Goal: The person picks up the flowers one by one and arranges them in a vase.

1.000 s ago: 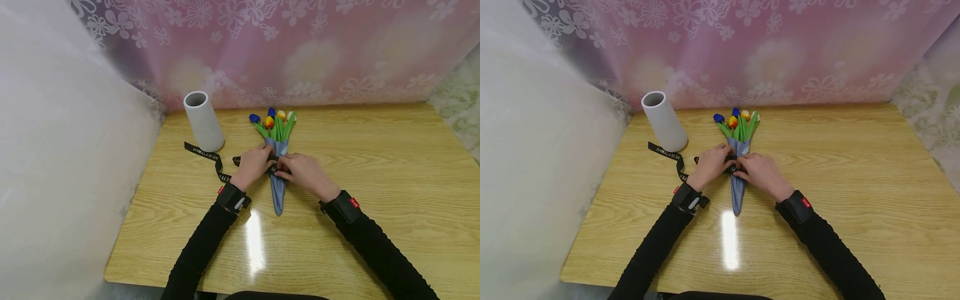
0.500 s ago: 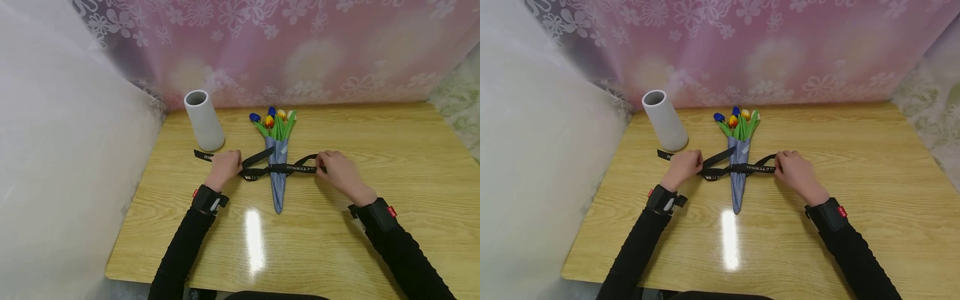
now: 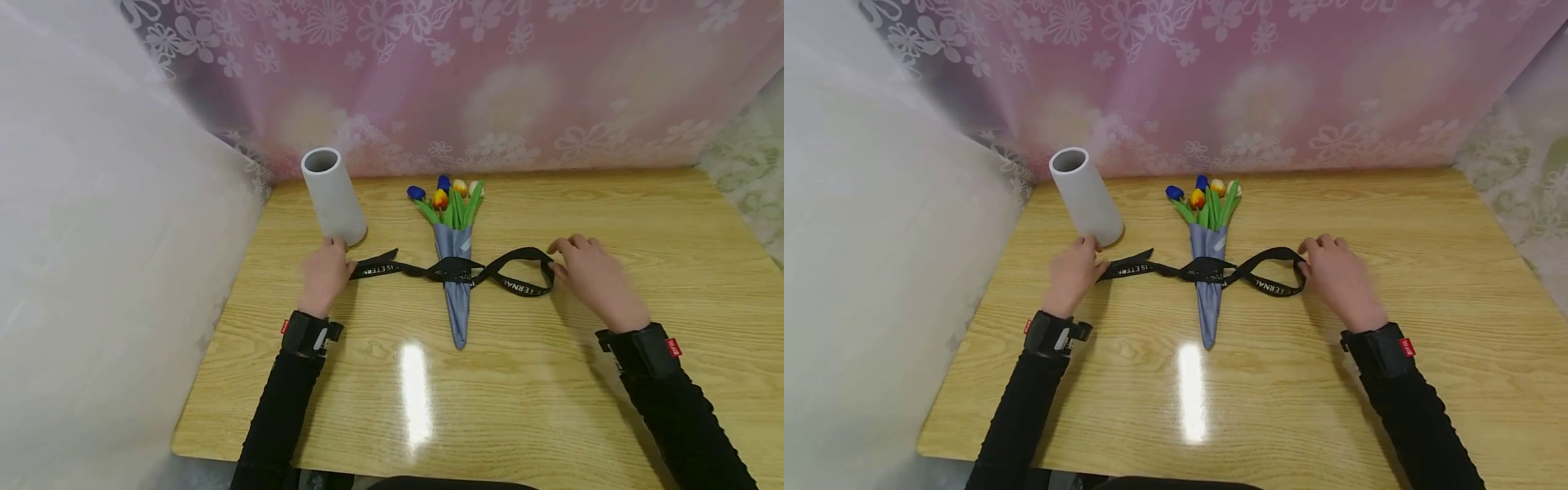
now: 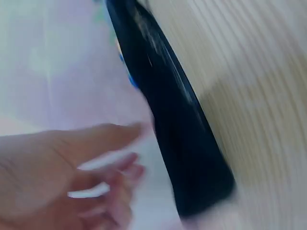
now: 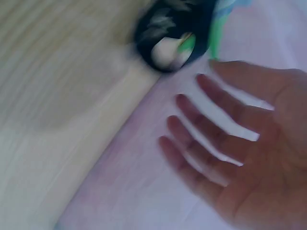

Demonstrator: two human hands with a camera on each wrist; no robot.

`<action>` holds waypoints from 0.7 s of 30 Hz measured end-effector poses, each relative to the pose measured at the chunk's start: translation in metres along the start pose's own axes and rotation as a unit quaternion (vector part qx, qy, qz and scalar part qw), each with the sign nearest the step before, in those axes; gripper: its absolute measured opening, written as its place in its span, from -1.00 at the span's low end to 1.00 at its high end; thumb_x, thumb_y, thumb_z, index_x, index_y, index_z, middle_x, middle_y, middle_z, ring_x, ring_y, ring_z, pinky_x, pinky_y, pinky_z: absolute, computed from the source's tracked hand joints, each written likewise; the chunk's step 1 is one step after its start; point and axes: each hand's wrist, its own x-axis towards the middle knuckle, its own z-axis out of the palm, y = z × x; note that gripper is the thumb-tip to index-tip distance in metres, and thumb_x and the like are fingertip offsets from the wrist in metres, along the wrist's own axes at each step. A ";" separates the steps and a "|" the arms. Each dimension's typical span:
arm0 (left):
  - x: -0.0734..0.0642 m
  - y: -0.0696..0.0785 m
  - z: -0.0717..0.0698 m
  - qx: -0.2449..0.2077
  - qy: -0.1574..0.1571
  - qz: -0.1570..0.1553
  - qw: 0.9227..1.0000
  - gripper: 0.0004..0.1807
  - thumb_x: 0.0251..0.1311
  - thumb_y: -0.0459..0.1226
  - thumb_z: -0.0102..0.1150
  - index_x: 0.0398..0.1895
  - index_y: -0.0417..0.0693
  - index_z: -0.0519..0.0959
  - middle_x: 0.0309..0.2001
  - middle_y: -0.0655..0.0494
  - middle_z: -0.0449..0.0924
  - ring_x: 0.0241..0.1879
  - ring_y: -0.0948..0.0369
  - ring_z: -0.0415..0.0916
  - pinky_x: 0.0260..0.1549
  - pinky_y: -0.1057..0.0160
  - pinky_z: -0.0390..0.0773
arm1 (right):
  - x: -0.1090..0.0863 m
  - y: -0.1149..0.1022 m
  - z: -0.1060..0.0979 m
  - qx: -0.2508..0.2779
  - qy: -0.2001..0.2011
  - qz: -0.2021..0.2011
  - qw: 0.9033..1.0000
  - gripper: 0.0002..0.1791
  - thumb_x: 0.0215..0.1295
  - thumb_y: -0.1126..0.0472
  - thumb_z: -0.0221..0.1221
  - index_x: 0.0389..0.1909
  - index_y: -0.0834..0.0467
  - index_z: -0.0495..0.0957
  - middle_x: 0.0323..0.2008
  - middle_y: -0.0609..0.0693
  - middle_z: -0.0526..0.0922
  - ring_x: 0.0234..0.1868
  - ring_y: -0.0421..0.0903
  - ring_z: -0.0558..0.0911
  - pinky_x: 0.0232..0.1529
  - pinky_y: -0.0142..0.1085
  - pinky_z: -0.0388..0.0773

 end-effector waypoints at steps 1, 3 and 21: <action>0.002 0.008 0.002 -0.017 0.016 0.025 0.999 -0.75 0.23 -0.22 0.43 -0.20 -0.19 0.60 -0.31 -0.13 0.59 -0.59 0.02 0.51 -0.66 0.08 0.53 | 0.006 -0.010 -0.001 0.011 0.010 -0.017 1.000 -0.66 0.48 0.15 0.21 0.10 0.28 0.50 -0.03 0.32 0.50 -0.01 0.32 0.46 -0.02 0.14 0.48; 0.007 0.027 0.006 -0.060 0.012 0.084 0.995 -0.72 0.26 -0.21 0.41 -0.06 -0.14 0.61 -0.16 -0.11 0.60 -0.42 0.02 0.59 -0.52 0.09 0.61 | 0.023 -0.039 -0.009 0.045 0.002 -0.041 0.998 -0.62 0.49 0.07 0.19 0.11 0.26 0.55 -0.03 0.29 0.58 -0.02 0.28 0.53 -0.03 0.10 0.52; 0.006 0.013 0.019 -0.076 -0.103 0.105 0.986 -0.94 0.26 -0.23 0.38 -0.26 0.00 0.74 -0.28 0.07 0.73 -0.30 0.10 0.66 -0.36 0.12 0.65 | -0.008 -0.009 -0.025 0.029 -0.118 0.093 0.988 -0.87 0.37 0.29 0.25 -0.24 0.31 0.57 -0.45 0.11 0.55 -0.58 -0.06 0.41 -0.51 -0.20 0.31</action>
